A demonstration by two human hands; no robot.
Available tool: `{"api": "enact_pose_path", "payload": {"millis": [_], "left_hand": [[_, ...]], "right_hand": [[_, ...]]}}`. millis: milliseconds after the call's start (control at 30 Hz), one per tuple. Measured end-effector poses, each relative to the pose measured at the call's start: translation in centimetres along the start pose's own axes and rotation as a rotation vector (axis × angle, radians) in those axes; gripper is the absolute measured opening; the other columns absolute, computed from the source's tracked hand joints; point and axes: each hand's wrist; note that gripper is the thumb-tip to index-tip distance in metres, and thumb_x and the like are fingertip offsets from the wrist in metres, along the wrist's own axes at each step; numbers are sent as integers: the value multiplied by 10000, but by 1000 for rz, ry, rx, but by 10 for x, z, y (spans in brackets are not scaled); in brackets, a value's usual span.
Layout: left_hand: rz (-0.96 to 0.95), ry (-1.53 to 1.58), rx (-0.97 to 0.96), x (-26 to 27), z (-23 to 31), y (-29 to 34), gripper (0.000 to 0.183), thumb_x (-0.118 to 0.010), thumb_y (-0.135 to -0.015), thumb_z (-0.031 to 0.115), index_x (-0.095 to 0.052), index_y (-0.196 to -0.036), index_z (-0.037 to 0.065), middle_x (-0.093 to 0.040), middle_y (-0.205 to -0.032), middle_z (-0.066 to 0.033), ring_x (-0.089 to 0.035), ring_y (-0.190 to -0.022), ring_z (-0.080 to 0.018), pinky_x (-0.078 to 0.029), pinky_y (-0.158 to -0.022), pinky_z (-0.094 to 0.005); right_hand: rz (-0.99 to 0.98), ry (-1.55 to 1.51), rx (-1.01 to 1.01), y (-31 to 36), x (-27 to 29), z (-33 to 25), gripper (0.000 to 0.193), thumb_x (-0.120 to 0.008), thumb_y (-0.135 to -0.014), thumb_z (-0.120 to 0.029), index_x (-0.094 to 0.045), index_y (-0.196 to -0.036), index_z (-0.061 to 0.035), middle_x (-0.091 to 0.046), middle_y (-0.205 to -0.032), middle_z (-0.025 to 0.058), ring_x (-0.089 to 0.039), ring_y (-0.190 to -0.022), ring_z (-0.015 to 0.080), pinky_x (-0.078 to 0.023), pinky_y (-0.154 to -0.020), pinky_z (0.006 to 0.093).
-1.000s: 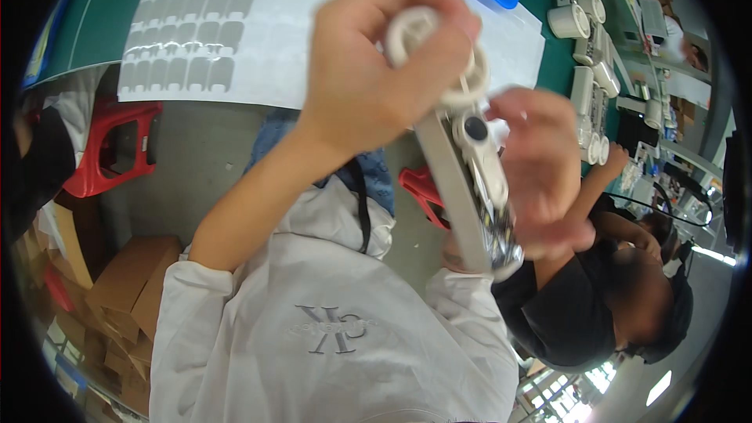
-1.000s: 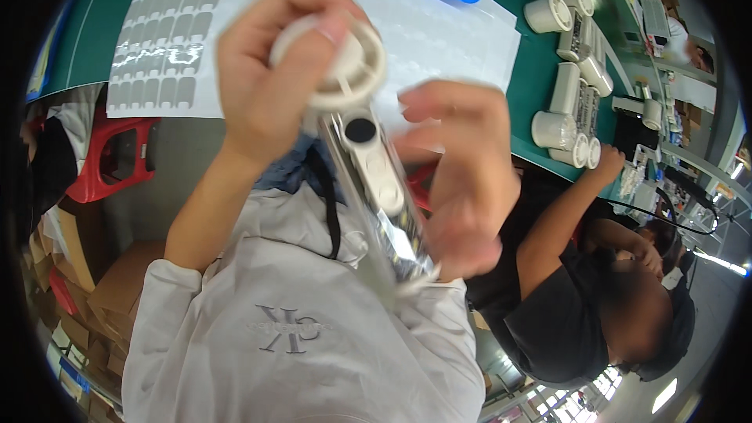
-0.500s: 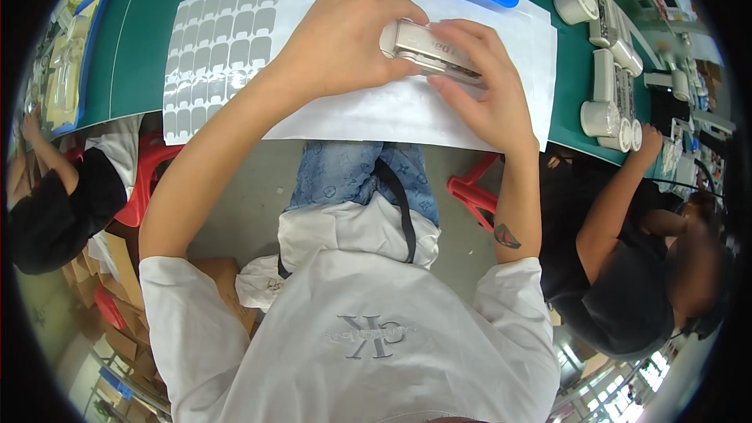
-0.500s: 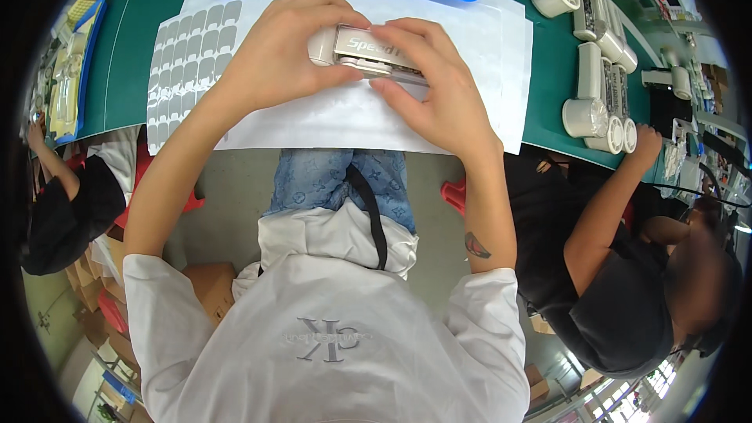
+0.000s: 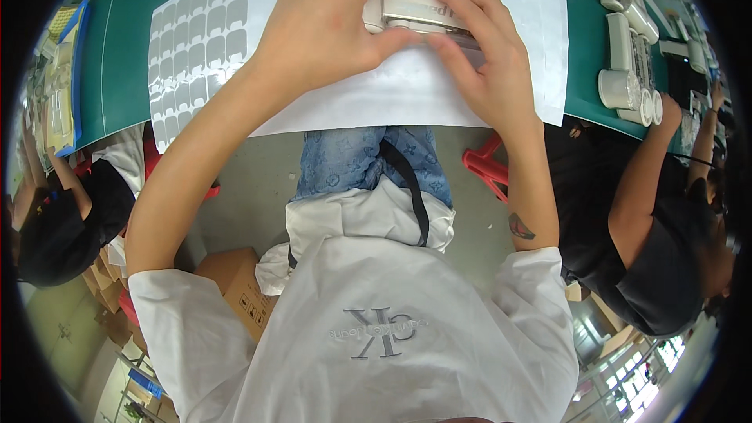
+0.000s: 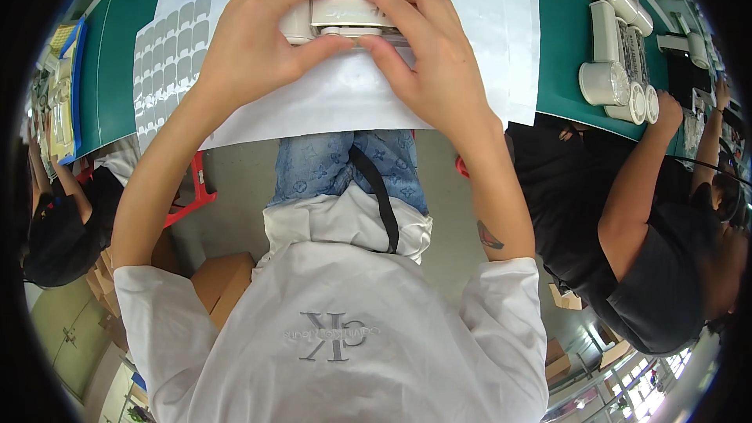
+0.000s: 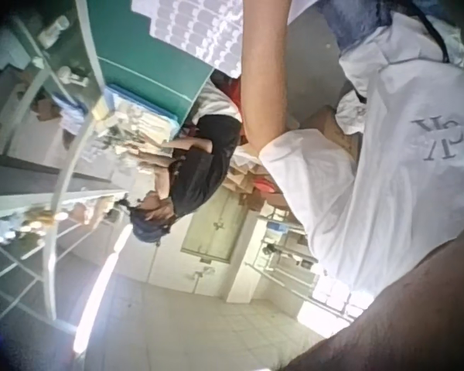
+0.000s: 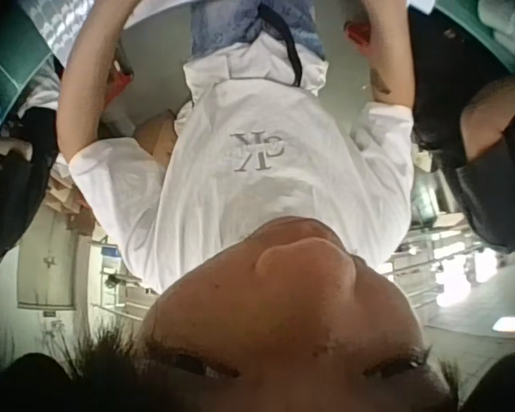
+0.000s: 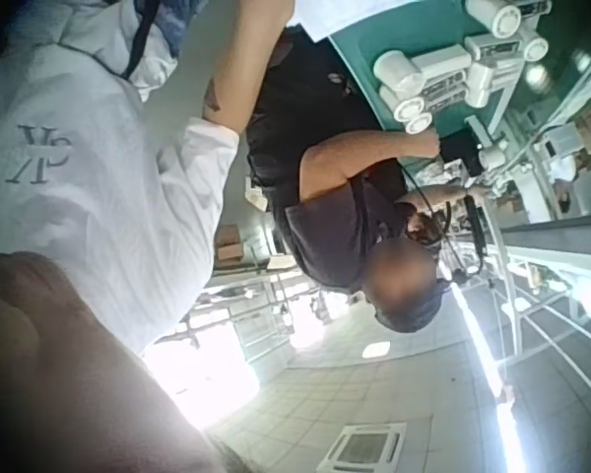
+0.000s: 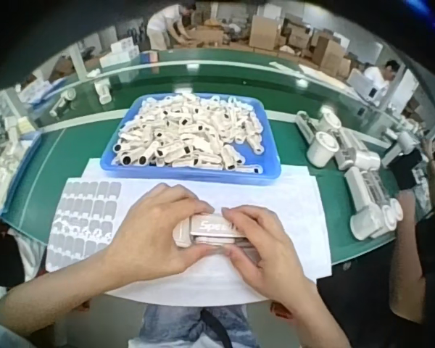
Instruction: The person assembles small white electronic devices at a workstation. They pick up a cylindrical body and a circular cap, fit them together, and then insert a small white rectangular component into the assembly. The person repeats this process for multiple units, placing the finished items on the table.
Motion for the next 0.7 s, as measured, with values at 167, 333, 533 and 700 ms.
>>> {"api": "enact_pose_path", "payload": {"millis": [167, 333, 533, 700], "left_hand": [[59, -48, 7, -4, 3, 2, 369, -797, -680, 195, -682, -994, 39, -612, -962, -131, -561, -939, -332, -464, -831, -400], [27, -50, 83, -7, 3, 1, 339, -801, -666, 197, -694, -945, 39, -615, -935, -126, -563, -913, -337, -465, -805, -403], [77, -56, 79, -14, -4, 0, 307, -802, -656, 200, -711, -899, 34, -627, -900, -131, -570, -880, -339, -470, -786, -418], [82, -32, 150, -13, -5, 3, 438, -868, -618, 196, -728, -1015, 72, -670, -969, -101, -608, -923, -300, -488, -839, -388]], "right_hand": [[-40, 36, 2, 1, -2, -1, 477, -756, -806, -148, -624, -1260, -82, -603, -1170, 121, -555, -1076, 302, -488, -900, 384], [17, 107, 39, 5, -10, 0, 488, -759, -803, -159, -620, -1264, -83, -610, -1154, 121, -557, -1057, 309, -483, -903, 388], [37, 183, 103, -9, -6, -2, 358, -675, -871, -122, -614, -1207, -16, -646, -1053, 140, -625, -930, 273, -518, -795, 356], [-32, -277, -185, -6, 2, 2, 587, -754, -811, -147, -540, -1353, -76, -604, -1227, 128, -551, -1175, 292, -464, -979, 357]]}}
Point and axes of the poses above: each hand's wrist, its own y-axis away from the middle knuckle, its own x-axis out of the back of the hand, z = x × y
